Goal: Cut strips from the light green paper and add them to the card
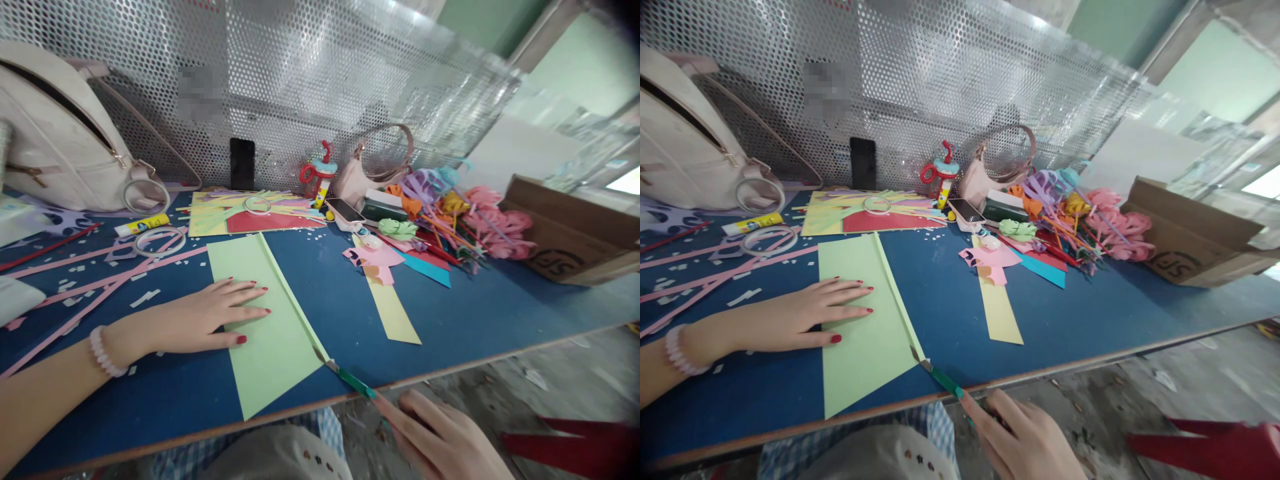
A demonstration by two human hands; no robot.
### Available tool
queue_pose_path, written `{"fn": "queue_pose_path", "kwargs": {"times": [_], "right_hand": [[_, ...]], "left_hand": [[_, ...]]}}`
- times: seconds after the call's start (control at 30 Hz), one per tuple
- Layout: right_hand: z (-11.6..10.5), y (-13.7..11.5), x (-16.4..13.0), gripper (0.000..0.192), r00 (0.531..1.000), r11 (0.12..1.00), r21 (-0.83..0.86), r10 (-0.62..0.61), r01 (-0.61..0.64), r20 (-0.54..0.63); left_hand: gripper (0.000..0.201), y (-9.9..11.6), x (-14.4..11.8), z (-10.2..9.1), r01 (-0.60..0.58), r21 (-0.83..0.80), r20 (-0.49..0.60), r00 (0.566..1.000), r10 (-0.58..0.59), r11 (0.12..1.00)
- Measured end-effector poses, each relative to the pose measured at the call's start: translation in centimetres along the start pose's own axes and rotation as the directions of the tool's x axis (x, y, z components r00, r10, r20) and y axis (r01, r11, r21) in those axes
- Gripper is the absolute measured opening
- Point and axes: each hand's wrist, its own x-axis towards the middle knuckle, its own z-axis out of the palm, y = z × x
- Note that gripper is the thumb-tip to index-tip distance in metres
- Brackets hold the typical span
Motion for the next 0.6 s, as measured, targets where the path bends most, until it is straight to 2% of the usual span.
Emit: {"fn": "queue_pose_path", "kwargs": {"times": [0.17,0.33,0.43,0.6], "right_hand": [[-0.1,-0.1,-0.1,0.046,0.999,0.997,0.066,0.041,-0.041,0.010],[-0.1,-0.2,0.2,0.045,0.998,0.993,0.095,0.063,-0.064,0.010],[0.0,-0.4,0.3,0.045,0.998,0.992,0.108,0.063,-0.064,0.016],[-0.3,-0.9,0.5,0.048,0.997,0.994,0.085,0.068,-0.072,0.044]], "left_hand": [[0.053,0.6,0.1,-0.3,-0.025,0.030,-0.081,0.996,0.027,0.999],[0.056,4.1,1.8,-0.5,-0.133,0.060,-0.124,0.982,0.140,0.989],[0.063,6.3,3.4,-0.1,-0.190,0.085,-0.098,0.975,0.198,0.978],[0.070,7.5,5.0,0.6,-0.231,0.080,-0.100,0.966,0.239,0.970]]}}
